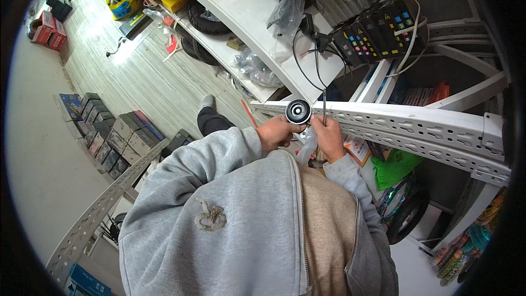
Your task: The person removes the front cover of an electric scooter, disconnects wiring, and uses a screwdriver to adjust components on the handlebar assembly. They then walk to a shelf, retrieve a small circular part, and inspect it with the screwdriver.
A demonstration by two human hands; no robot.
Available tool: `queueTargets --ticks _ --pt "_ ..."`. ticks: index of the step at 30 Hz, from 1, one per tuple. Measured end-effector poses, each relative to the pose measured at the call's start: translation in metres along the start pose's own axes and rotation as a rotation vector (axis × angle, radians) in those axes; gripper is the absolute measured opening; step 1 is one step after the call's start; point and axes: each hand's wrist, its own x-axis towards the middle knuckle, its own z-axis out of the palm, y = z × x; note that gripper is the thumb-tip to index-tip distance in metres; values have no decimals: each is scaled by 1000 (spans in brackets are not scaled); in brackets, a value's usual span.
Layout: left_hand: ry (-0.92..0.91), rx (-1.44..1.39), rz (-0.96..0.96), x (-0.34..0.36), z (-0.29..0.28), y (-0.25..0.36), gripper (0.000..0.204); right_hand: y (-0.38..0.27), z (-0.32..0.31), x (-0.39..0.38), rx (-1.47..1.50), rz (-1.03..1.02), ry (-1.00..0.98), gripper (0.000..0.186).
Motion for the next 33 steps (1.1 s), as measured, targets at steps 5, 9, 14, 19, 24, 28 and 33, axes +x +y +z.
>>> queueTargets --ticks 5,9,14,19,24,28,33 --pt "-3 21 6 -1 1 1 10 -3 0 0 -12 18 7 34" --pt "0 34 10 1 -1 -1 9 -8 0 -3 -37 -2 9 32" --pt "-21 61 10 5 -5 -3 5 -11 -4 -7 -46 -4 -16 29" --pt "-91 65 19 11 -13 -7 6 -6 -3 -8 -10 2 1 28" --pt "-91 140 64 16 -16 -10 12 -1 -5 -10 25 -7 -15 28" --pt "-70 248 123 16 -14 -8 16 -1 -6 -10 49 15 -30 28" --pt "-39 305 138 16 -14 -8 19 -3 -5 -10 77 41 -11 29"
